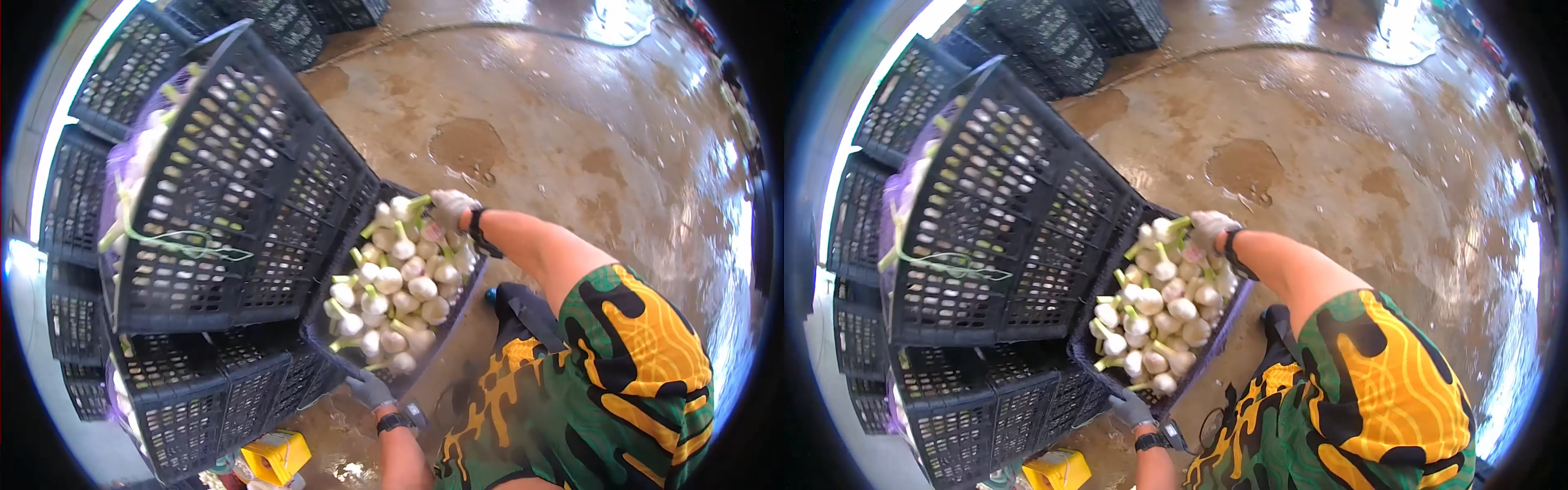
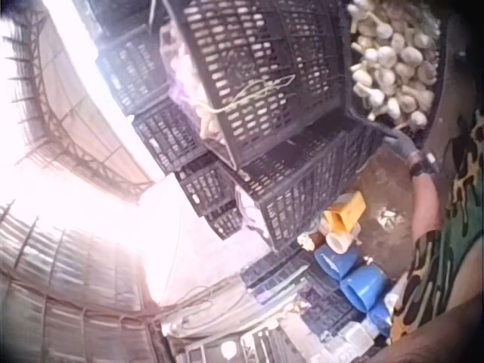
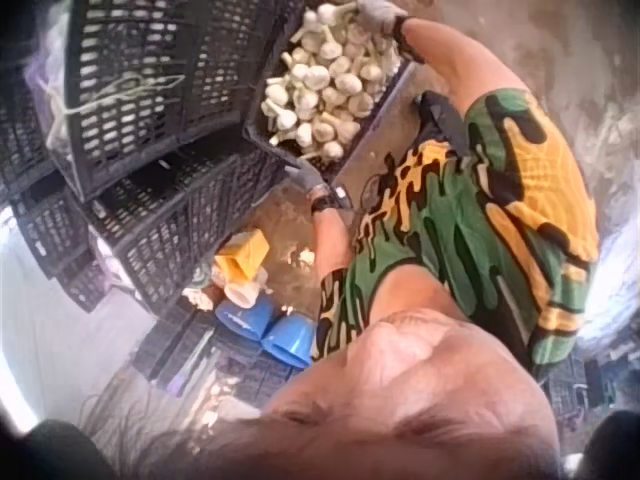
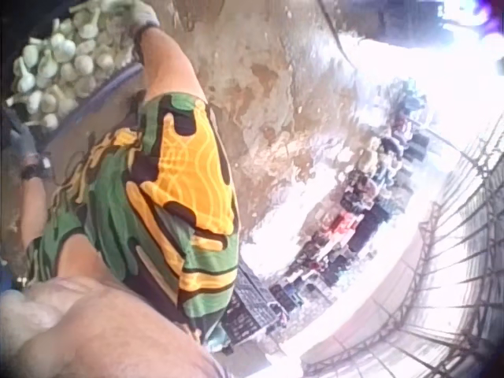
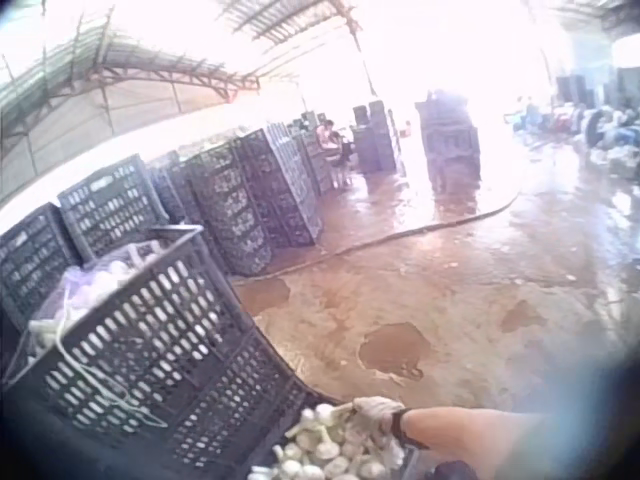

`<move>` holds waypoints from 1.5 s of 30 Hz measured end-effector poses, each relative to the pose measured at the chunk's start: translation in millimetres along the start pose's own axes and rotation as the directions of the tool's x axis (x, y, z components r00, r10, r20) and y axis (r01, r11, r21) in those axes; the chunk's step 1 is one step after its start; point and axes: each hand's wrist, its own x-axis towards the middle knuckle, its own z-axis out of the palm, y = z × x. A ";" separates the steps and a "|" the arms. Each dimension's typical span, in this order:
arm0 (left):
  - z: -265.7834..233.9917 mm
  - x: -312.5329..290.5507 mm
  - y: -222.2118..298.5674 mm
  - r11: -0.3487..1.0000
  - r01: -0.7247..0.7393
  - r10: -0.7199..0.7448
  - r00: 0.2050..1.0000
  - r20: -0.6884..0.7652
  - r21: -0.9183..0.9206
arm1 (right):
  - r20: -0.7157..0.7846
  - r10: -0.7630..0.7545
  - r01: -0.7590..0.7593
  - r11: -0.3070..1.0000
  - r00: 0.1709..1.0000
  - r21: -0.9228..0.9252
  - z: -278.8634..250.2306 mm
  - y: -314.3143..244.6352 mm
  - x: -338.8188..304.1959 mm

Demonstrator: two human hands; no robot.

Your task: The person scoops garlic from a tub with a strainer, peels it by hand, and places it into a crate. They weigh the crate on a scale, transfer the garlic into a mesh bag, and place it into a larger black crate.

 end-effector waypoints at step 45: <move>-3.0 -29.0 -91.0 0.967 0.016 -0.154 0.830 0.536 0.253 | 0.325 -0.398 0.491 0.820 0.858 -0.292 44.9 159.6 9.1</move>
